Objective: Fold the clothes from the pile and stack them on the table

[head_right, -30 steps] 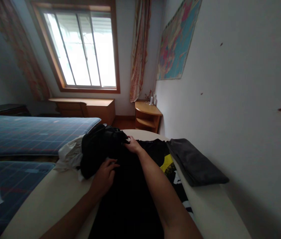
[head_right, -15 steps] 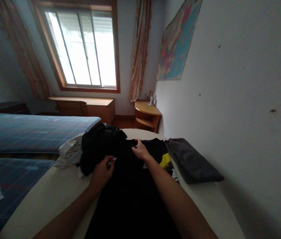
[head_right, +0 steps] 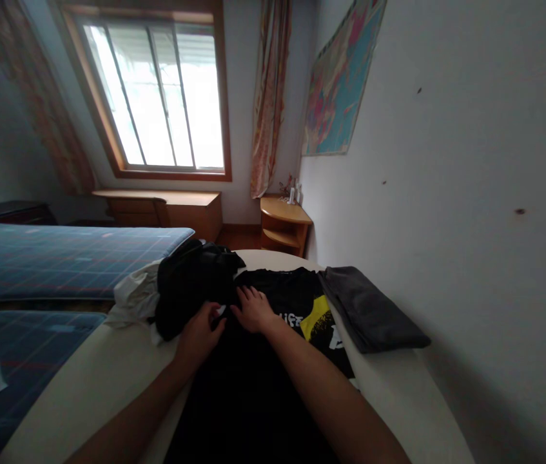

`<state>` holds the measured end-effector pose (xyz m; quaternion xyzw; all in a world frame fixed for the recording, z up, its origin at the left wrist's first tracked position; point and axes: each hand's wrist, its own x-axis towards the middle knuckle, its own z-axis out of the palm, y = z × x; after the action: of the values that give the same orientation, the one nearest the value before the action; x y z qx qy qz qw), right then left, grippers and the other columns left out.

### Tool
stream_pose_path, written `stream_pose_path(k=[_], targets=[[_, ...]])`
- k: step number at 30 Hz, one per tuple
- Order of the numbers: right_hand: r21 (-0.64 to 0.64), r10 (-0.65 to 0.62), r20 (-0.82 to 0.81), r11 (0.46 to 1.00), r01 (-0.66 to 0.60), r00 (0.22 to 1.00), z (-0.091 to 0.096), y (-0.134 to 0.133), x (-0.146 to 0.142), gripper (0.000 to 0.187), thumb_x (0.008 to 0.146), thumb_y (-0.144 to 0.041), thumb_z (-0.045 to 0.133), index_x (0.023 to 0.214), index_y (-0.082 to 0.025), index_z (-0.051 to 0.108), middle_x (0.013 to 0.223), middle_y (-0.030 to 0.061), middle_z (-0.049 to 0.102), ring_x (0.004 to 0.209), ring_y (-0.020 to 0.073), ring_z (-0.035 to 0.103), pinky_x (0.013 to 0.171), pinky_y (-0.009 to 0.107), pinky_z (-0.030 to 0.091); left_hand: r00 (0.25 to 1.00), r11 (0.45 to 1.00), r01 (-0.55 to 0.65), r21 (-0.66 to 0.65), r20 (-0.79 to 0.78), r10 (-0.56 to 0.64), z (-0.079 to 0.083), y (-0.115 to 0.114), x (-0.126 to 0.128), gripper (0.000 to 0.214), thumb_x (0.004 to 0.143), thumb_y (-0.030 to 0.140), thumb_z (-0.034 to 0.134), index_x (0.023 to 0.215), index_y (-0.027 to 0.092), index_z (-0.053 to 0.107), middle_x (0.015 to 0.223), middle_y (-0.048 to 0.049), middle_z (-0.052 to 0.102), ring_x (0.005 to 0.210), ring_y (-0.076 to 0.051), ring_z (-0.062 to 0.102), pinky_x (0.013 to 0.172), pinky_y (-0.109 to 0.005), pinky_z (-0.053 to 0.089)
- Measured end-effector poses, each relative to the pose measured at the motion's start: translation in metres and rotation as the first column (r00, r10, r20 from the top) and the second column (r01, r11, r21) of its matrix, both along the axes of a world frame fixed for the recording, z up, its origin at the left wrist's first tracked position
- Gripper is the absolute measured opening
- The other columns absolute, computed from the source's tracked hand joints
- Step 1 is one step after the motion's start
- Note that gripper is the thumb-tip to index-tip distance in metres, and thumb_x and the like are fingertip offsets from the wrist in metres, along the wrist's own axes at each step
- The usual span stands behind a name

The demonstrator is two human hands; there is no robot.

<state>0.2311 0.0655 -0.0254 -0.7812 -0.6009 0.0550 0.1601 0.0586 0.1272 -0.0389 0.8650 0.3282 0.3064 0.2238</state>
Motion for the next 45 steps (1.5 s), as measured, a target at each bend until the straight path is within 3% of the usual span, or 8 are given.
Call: stream_pose_path(k=[3,9,13,18,26,31,39,45], targets=[[-0.014,-0.027,-0.089,1.0,0.026,0.996,-0.003,0.009,0.001,0.061,0.1,-0.044,0.041,0.154,-0.015,0.034,0.16,0.0139,0.03,0.149,0.033,0.021,0.118,0.051,0.016,1.0,0.999,-0.014,-0.047,-0.016,0.013,0.0,-0.001,0.001,0.023,0.086,0.017,0.062,0.109,0.02,0.057,0.091,-0.0031,0.069,0.086,-0.02,0.07,0.078,-0.03,0.049],[0.124,-0.2,-0.24,0.964,0.234,0.95,0.01,0.039,0.023,0.055,0.097,-0.024,0.045,0.15,-0.016,0.036,0.145,0.0166,0.053,0.132,0.0276,0.05,0.107,0.04,0.036,1.0,0.996,0.001,-0.09,0.005,0.0,0.005,-0.005,0.0,0.016,0.087,0.015,0.061,0.101,0.021,0.056,0.093,-0.0037,0.07,0.087,-0.02,0.07,0.076,-0.028,0.049],[0.147,-0.27,-0.319,0.933,0.329,0.909,0.015,0.06,0.043,0.047,0.093,-0.018,0.05,0.14,-0.019,0.049,0.12,0.0125,0.069,0.112,0.0239,0.064,0.096,0.033,0.045,1.0,0.995,0.021,-0.092,0.008,-0.021,0.004,-0.005,-0.002,0.014,0.088,0.016,0.059,0.1,0.021,0.056,0.094,-0.0035,0.07,0.087,-0.02,0.069,0.077,-0.029,0.049],[0.18,-0.266,-0.396,0.916,0.358,0.879,0.017,0.079,0.062,0.029,0.087,-0.014,0.056,0.114,-0.017,0.066,0.095,0.006,0.074,0.088,0.0181,0.069,0.08,0.026,0.05,0.999,0.996,0.032,-0.088,-0.011,-0.034,0.0,-0.004,-0.002,0.013,0.089,0.016,0.056,0.101,0.021,0.056,0.098,-0.0046,0.069,0.091,-0.021,0.069,0.082,-0.032,0.049],[0.258,-0.185,-0.411,0.915,0.309,0.893,0.007,0.093,0.055,0.029,0.089,-0.013,0.056,0.115,-0.02,0.064,0.102,0.004,0.073,0.088,0.0146,0.068,0.082,0.024,0.05,0.991,0.992,0.126,-0.003,0.041,-0.126,-0.011,-0.002,0.001,0.033,0.09,0.008,0.047,0.112,0.02,0.068,0.122,-0.008,0.068,0.113,-0.022,0.064,0.104,-0.039,0.047],[0.233,-0.161,-0.339,0.94,0.249,0.927,0.0,0.087,0.046,0.043,0.089,-0.01,0.055,0.13,-0.019,0.057,0.111,0.0055,0.072,0.097,0.015,0.067,0.088,0.024,0.047,0.994,0.995,0.097,0.02,0.054,-0.098,-0.015,-0.001,0.002,0.037,0.09,0.009,0.047,0.12,0.018,0.067,0.122,-0.0096,0.068,0.112,-0.023,0.065,0.104,-0.042,0.049],[0.173,-0.241,-0.2,0.945,0.276,0.95,0.006,0.081,0.039,0.023,0.092,-0.019,0.052,0.107,-0.023,0.069,0.113,0.0093,0.07,0.107,0.024,0.064,0.089,0.031,0.044,0.973,0.99,0.139,0.033,0.182,-0.142,-0.011,-0.001,0.001,0.034,0.087,0.006,0.048,0.114,0.02,0.065,0.116,-0.008,0.068,0.109,-0.022,0.065,0.101,-0.043,0.05],[0.164,-0.315,-0.234,0.92,0.356,0.92,0.011,0.078,0.041,0.025,0.096,-0.021,0.044,0.113,-0.023,0.063,0.107,0.0095,0.071,0.1,0.0228,0.066,0.086,0.031,0.044,0.932,0.97,0.179,0.165,0.288,-0.221,-0.004,-0.012,0.004,0.026,0.091,0.01,0.048,0.11,0.022,0.061,0.111,-0.0058,0.062,0.101,-0.02,0.064,0.091,-0.037,0.053]])
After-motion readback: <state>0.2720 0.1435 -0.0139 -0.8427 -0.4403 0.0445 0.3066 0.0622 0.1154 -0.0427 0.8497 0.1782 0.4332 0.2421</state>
